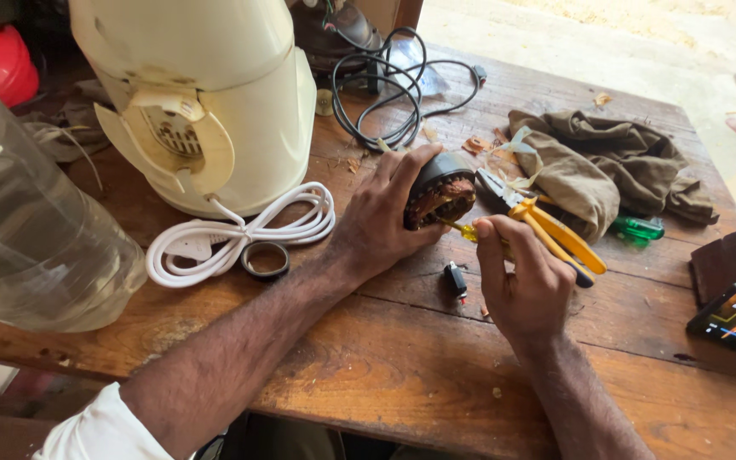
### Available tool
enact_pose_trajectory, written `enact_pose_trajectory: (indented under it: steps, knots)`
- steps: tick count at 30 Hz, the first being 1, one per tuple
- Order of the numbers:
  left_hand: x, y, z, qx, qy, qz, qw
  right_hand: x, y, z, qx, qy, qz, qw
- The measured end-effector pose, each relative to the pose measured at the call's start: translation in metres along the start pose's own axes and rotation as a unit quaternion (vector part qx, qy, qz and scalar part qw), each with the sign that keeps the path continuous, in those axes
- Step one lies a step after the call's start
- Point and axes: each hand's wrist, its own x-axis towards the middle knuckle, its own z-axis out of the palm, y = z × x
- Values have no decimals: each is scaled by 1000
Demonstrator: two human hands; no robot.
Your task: The person uses a yellow-handled screwdriver to scrape and clean the copper windings of a cylindrical electrical component held in the left hand. The person repeatedly rotates the component and works on different sections of the windings while seated at a wooden workbench.
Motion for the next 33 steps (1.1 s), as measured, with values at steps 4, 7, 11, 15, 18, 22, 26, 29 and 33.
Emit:
enact_pose_trajectory:
  steps: [4,7,11,15,18,22,26,29,33]
  knots:
    - [2,4,-4,-13,-9,-14,1000,2,-3,-2,-4,4,1,1000]
    - [3,5,-5,-12,-11,-14,1000,4,-5,-3,-9,9,-1,1000]
    - [5,4,-3,-6,0,8,1000,5,-4,-2,6,6,18,1000]
    - [5,3,-2,1,-8,-5,1000,4,1,-1,4,-2,15,1000]
    - [7,5,-3,-5,-23,-26,999,3,4,1,-1,8,2,1000]
    - [7,10,-10,-6,-15,-5,1000,1,6,1,-1,7,21,1000]
    - [8,16,-14,-14,-26,-26,999,1,7,3,10,2,38,999]
    - [9,17,-14,-19,-31,-44,998,0,10,5,5,0,30,1000]
    - [8,12,-12,8,-27,-22,999,0,13,4,-6,-17,36,999]
